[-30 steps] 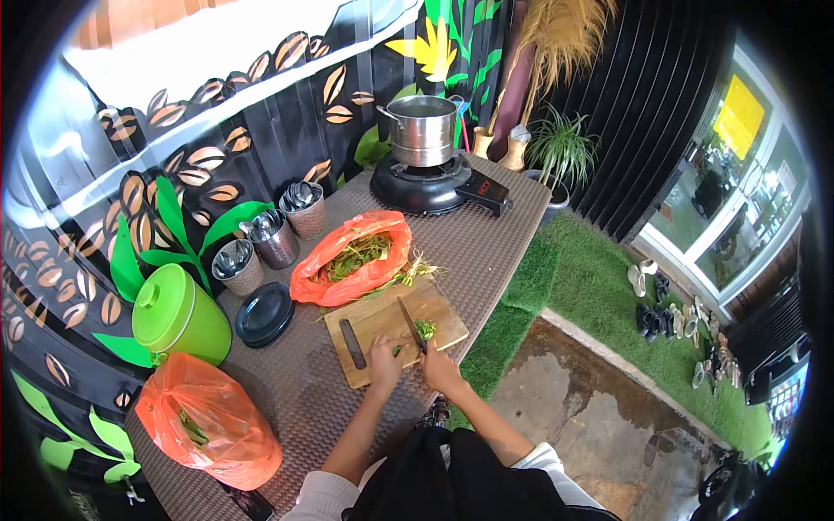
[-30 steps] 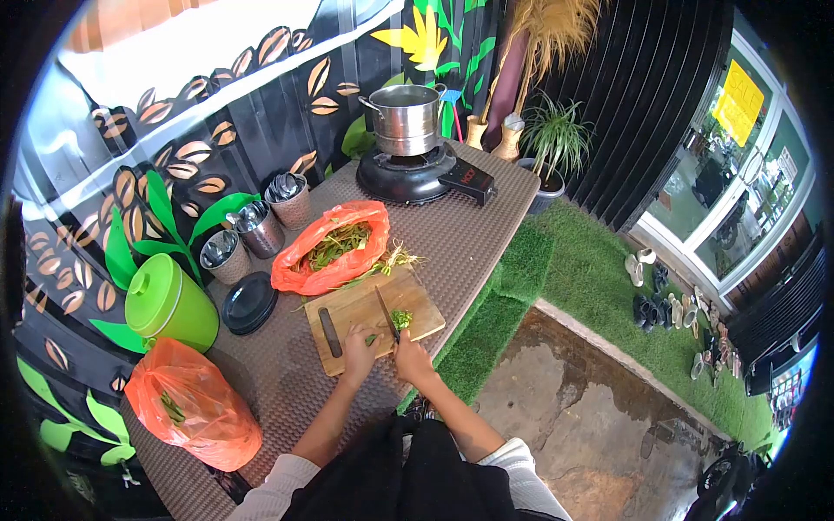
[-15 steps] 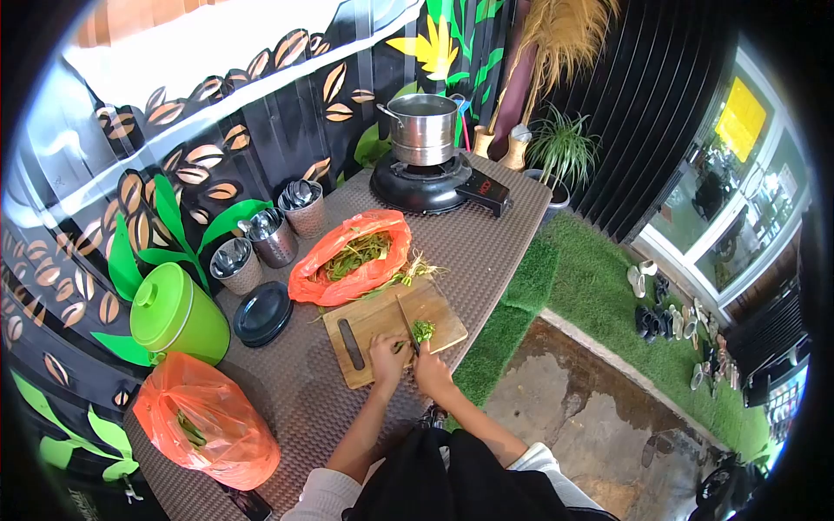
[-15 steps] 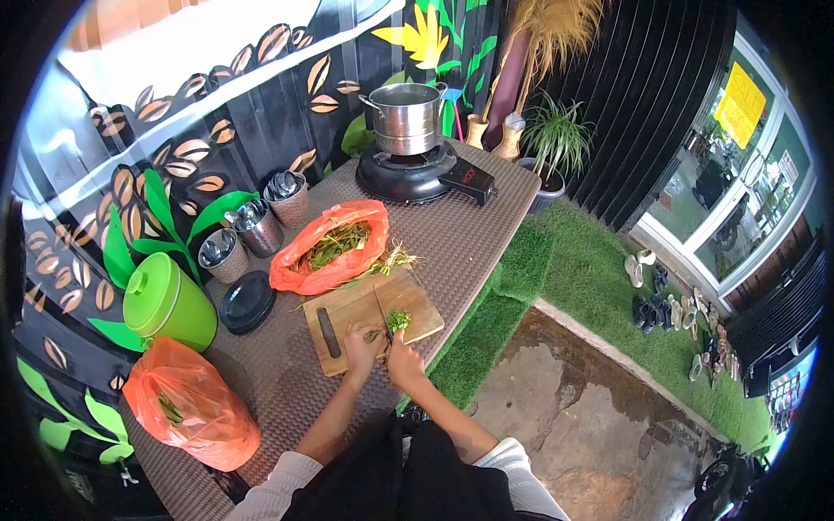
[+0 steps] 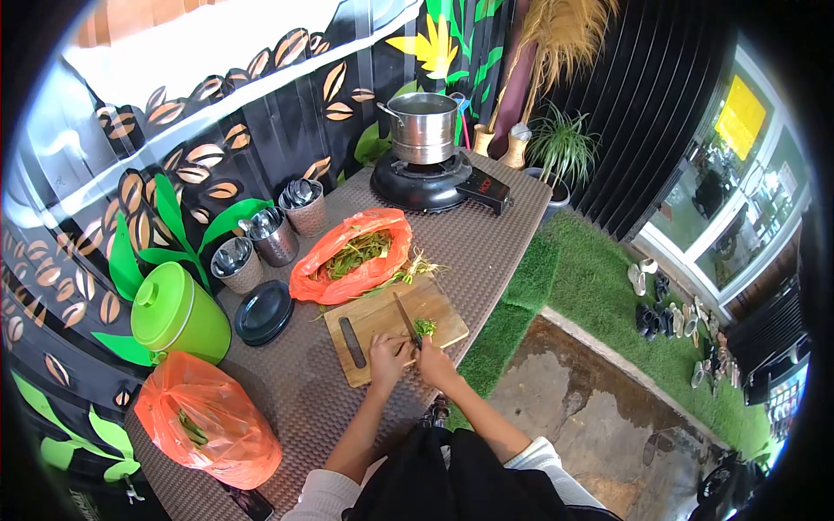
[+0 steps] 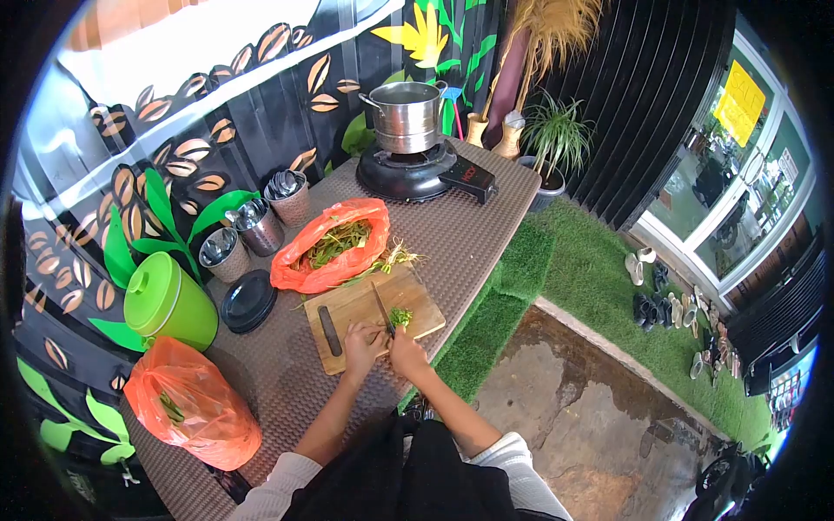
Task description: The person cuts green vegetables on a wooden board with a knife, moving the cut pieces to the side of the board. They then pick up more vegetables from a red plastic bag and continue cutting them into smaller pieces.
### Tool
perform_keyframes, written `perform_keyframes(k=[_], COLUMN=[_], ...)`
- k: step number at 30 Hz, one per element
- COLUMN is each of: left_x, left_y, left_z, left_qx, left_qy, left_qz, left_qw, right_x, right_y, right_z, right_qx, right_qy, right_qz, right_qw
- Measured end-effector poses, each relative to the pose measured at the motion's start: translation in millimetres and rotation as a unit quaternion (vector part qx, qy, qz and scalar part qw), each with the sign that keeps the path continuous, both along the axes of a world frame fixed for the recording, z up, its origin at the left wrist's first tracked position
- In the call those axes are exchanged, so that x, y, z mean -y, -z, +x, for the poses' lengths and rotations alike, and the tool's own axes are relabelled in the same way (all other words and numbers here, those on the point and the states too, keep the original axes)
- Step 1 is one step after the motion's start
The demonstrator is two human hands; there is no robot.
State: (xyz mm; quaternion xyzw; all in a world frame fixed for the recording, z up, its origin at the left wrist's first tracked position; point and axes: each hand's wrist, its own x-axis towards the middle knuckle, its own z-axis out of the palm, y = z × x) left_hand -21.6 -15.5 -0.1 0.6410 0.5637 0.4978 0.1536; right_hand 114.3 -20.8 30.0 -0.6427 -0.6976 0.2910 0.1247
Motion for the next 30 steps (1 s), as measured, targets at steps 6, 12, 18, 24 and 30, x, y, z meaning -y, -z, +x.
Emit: perform_keyframes(k=[6,12,18,24,30], left_x=[3,3,7,6,6], left_y=[-4,-3,-17,-16,-13], left_z=[1,5,6,4,3], left_qx=[0.057,0.002,-0.016,-0.035,-0.040], left_qy=[-0.009,-0.008,0.000,0.016,0.013], left_qz=[-0.042,-0.021,-0.046,-0.044,-0.028], left_qw=[0.997,1.000,0.999,0.998,0.999], right_x=[27,4,28,10,9], right_y=[-23,-17,-21,-6,-25], right_z=[-11,-8,-3,-7,2], right_qx=[0.052,0.023,0.014,0.022,0.018], right_qy=[0.005,-0.006,-0.007,-0.004,-0.038], right_qz=[-0.020,-0.023,-0.002,0.007,-0.001], right_qw=[0.998,0.999,1.000,1.000,0.999])
